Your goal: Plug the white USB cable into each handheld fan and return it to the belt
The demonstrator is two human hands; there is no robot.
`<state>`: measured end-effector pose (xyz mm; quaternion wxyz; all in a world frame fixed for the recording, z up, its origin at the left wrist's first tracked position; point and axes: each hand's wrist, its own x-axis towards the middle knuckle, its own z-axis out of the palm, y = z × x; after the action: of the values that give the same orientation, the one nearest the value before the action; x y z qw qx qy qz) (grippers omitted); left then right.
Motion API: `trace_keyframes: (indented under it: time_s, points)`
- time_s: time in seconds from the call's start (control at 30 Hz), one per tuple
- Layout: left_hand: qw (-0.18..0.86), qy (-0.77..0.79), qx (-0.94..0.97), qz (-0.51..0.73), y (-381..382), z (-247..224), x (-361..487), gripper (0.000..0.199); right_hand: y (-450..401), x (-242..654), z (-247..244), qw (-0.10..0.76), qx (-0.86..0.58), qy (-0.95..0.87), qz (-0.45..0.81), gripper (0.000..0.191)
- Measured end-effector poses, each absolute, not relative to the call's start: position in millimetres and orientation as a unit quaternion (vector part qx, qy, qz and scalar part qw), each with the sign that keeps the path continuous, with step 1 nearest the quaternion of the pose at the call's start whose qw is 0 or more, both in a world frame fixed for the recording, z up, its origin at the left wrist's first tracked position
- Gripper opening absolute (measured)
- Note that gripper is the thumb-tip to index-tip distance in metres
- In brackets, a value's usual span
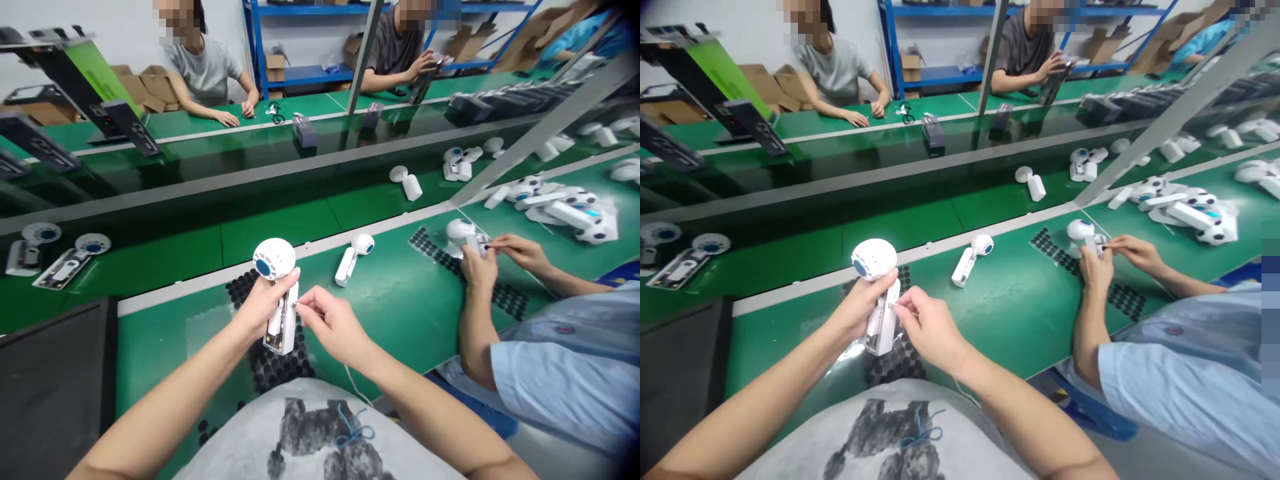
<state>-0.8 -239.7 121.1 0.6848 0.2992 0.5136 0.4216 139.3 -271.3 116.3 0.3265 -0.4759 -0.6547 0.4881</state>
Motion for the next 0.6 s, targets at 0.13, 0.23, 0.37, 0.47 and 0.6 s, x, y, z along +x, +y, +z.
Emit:
trace_keyframes:
  time_s: [0.13,0.23,0.37,0.47,0.6]
  points:
    - [0.688,0.514,0.333,0.389,-243.8,127.4,2.0,0.031,-277.5,147.5,117.1,0.313,-0.49,-0.665,0.469,0.01]
    - [0.703,0.508,0.343,0.359,-246.6,130.5,1.8,0.034,-276.2,152.4,113.4,0.308,-0.484,-0.618,0.538,0.011]
    - [0.749,0.482,0.32,0.324,-250.7,129.5,-0.3,0.031,-278.0,157.2,108.8,0.344,-0.462,-0.563,0.592,0.011]
    - [0.765,0.474,0.301,0.314,-253.1,125.9,-0.4,0.027,-284.5,159.2,112.8,0.34,-0.467,-0.586,0.568,0.01]
    - [0.741,0.491,0.294,0.35,-254.0,125.7,1.8,0.027,-289.3,160.1,120.6,0.325,-0.473,-0.608,0.548,0.009]
